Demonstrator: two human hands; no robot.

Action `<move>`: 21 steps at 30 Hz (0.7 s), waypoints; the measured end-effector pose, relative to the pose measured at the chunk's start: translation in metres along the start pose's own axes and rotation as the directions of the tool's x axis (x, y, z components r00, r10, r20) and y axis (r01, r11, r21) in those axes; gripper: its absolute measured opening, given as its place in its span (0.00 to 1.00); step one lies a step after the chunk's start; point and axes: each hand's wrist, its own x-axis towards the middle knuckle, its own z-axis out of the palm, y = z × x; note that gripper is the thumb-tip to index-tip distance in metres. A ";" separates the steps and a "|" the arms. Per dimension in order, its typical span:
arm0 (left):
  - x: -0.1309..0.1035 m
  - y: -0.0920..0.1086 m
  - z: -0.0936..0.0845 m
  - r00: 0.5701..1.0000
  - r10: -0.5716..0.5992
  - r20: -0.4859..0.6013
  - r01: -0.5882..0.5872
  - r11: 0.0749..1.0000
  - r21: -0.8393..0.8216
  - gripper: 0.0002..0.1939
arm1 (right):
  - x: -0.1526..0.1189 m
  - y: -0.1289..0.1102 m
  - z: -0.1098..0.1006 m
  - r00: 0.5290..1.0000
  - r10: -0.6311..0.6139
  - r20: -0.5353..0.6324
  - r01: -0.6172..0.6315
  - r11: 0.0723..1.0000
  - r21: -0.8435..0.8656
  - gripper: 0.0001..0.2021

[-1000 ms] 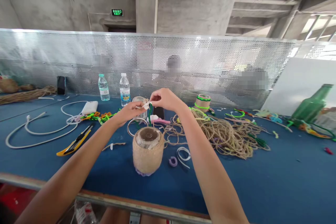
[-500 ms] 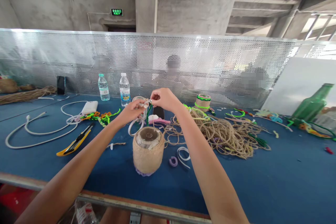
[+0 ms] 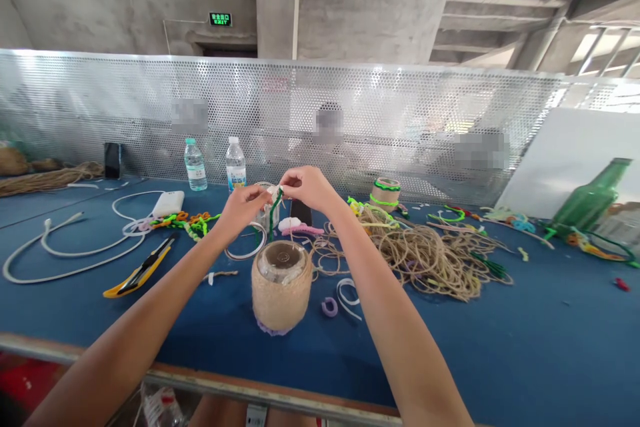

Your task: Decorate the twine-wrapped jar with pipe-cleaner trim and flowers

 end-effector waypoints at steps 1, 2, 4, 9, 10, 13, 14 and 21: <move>0.000 -0.001 0.001 1.000 -0.004 -0.007 0.004 1.000 -0.005 0.12 | 0.001 0.002 0.001 1.000 -0.011 -0.011 0.011 1.000 0.013 0.04; 0.000 -0.003 0.003 1.000 -0.008 -0.014 0.008 1.000 -0.009 0.13 | 0.002 0.004 0.002 1.000 -0.020 -0.018 0.020 0.999 0.025 0.05; 0.000 -0.004 0.005 1.000 -0.017 -0.025 0.017 1.000 -0.016 0.14 | 0.004 0.008 0.003 0.999 -0.031 -0.020 0.032 0.998 0.052 0.06; -0.001 -0.003 0.007 0.996 -0.065 -0.055 0.064 0.998 -0.026 0.15 | 0.005 0.010 0.004 1.000 -0.027 -0.014 0.028 0.994 0.105 0.06; -0.001 -0.003 0.006 0.996 -0.070 -0.058 0.069 0.997 -0.029 0.15 | 0.005 0.009 0.004 1.000 -0.023 -0.013 0.024 0.993 0.114 0.06; -0.003 -0.002 0.007 0.996 -0.067 -0.056 0.065 0.997 -0.041 0.17 | 0.005 0.007 0.005 1.000 -0.003 -0.009 0.005 0.989 0.149 0.05; -0.003 -0.002 0.007 0.997 -0.063 -0.055 0.060 0.997 -0.045 0.18 | 0.005 0.006 0.005 1.000 0.004 -0.008 -0.003 0.987 0.158 0.05; -0.005 -0.005 0.010 0.995 -0.014 -0.097 0.012 1.000 -0.028 0.20 | 0.004 0.002 0.005 0.999 0.044 -0.001 -0.043 0.974 0.221 0.04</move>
